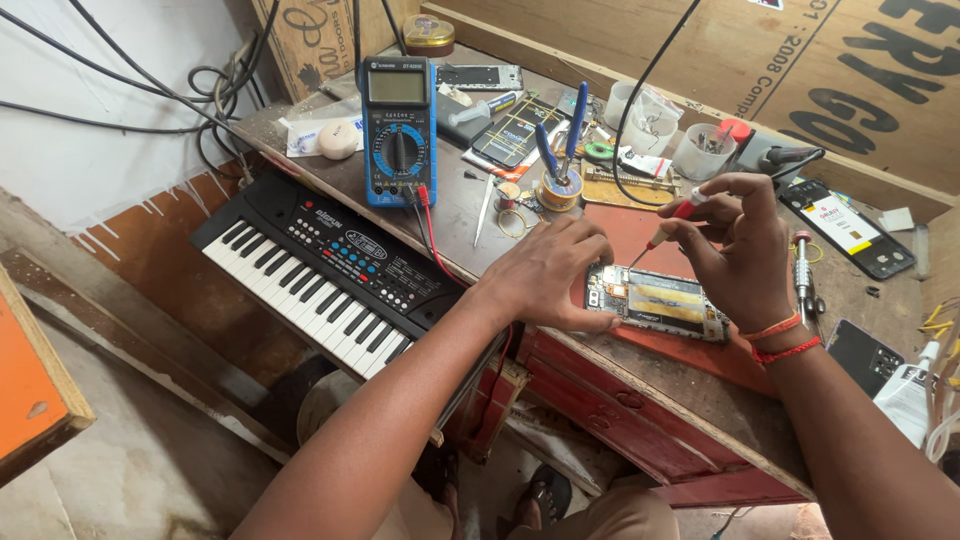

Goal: The person repairs a disassembled smartphone lying on a red mat on a cluttered workbench. They use a red-handled screwdriver to work on the phone's internal board, reposition the phone, and handle small components while a multimeter sits nearby on the bench.

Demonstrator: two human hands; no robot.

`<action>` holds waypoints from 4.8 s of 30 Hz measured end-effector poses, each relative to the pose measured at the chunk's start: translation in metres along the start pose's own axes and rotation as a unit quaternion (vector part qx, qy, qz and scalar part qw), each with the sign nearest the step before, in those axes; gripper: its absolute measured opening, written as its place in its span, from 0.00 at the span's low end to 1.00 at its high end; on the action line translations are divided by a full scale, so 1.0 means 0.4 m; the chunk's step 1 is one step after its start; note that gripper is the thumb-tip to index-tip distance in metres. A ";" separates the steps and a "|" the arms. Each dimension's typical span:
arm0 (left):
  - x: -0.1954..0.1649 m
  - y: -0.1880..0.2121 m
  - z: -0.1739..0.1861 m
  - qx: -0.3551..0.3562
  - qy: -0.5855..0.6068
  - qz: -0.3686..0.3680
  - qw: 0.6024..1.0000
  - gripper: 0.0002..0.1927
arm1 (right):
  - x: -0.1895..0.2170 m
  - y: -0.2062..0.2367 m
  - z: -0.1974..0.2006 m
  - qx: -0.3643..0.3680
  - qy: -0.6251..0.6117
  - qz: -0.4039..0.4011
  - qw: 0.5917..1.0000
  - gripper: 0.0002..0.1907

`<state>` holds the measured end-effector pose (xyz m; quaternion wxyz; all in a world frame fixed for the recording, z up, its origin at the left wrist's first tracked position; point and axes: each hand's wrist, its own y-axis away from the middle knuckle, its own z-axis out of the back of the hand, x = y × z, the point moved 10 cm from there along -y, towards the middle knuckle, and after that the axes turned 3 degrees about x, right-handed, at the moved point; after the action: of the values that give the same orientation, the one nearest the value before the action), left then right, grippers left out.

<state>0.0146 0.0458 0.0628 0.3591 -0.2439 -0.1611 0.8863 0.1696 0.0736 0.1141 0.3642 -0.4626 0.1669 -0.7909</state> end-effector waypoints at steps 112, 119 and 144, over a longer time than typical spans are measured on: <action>0.004 -0.001 -0.004 0.007 -0.001 0.021 1.000 0.35 | -0.006 -0.027 -0.017 -0.044 -0.103 -0.046 0.993 0.10; 0.001 0.000 -0.003 0.003 -0.005 0.016 1.000 0.35 | -0.020 -0.020 0.013 -0.067 -0.095 -0.038 0.993 0.12; 0.006 -0.001 -0.007 0.007 -0.012 0.013 1.000 0.35 | -0.056 -0.024 0.090 0.128 -0.373 -0.084 0.915 0.02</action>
<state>0.0148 0.0482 0.0599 0.3473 -0.2326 -0.1566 0.8948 0.2029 0.0992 0.1249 0.3882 -0.6859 -0.1227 -0.6032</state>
